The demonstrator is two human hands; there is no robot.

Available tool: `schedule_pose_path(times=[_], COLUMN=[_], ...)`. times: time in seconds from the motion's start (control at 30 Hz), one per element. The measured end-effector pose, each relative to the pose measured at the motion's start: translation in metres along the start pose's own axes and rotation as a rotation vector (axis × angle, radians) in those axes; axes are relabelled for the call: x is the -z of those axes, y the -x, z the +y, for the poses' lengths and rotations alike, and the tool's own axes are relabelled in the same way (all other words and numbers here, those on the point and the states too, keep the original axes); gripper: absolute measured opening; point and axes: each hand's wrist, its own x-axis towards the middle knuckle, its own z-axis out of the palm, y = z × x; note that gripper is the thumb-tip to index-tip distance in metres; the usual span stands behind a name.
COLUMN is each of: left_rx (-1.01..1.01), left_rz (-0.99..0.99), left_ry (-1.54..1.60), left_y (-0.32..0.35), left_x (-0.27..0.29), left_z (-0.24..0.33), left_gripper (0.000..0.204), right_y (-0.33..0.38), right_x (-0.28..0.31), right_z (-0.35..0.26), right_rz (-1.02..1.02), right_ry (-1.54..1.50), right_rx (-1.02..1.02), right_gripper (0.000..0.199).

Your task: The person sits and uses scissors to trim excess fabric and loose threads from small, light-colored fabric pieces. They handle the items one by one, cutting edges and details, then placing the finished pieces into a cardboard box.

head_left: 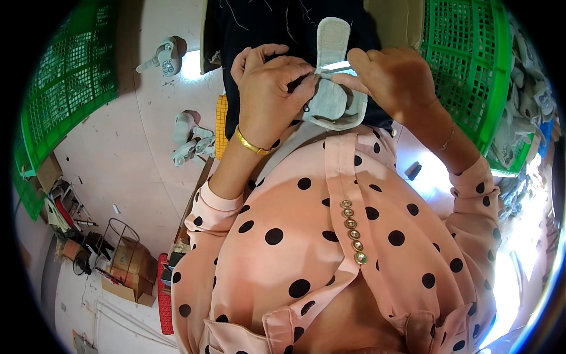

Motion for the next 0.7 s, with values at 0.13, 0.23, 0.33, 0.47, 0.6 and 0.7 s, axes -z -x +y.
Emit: schedule_pose_path(times=[0.13,0.23,0.33,0.47,0.6,0.7], left_rx=[0.011,0.016,0.016,0.022,0.02,0.016], left_rz=[-0.003,-0.003,0.003,0.006,0.013,0.023], left_ry=[0.006,0.014,0.018,0.015,0.019,0.004], left_y=[0.0,0.0,0.001,0.001,0.001,0.002], left_x=[-0.001,0.0,-0.002,-0.001,-0.002,-0.003], left_z=[0.001,0.002,0.002,0.004,0.005,0.007], left_gripper=[0.015,0.015,0.014,0.013,0.011,0.01], right_y=[-0.002,-0.004,-0.006,-0.008,-0.012,-0.015], right_x=[0.0,-0.001,0.001,0.005,0.009,0.011], right_z=[0.0,-0.001,-0.001,-0.003,-0.007,-0.009], right_rz=[-0.041,-0.063,-0.074,-0.074,-0.116,-0.159], right_ry=[-0.053,-0.023,0.004,0.051,0.033,0.011], right_rx=[-0.044,-0.03,-0.03,-0.013,-0.027,-0.043], right_gripper=[0.043,0.042,0.042,0.04,0.039,0.039])
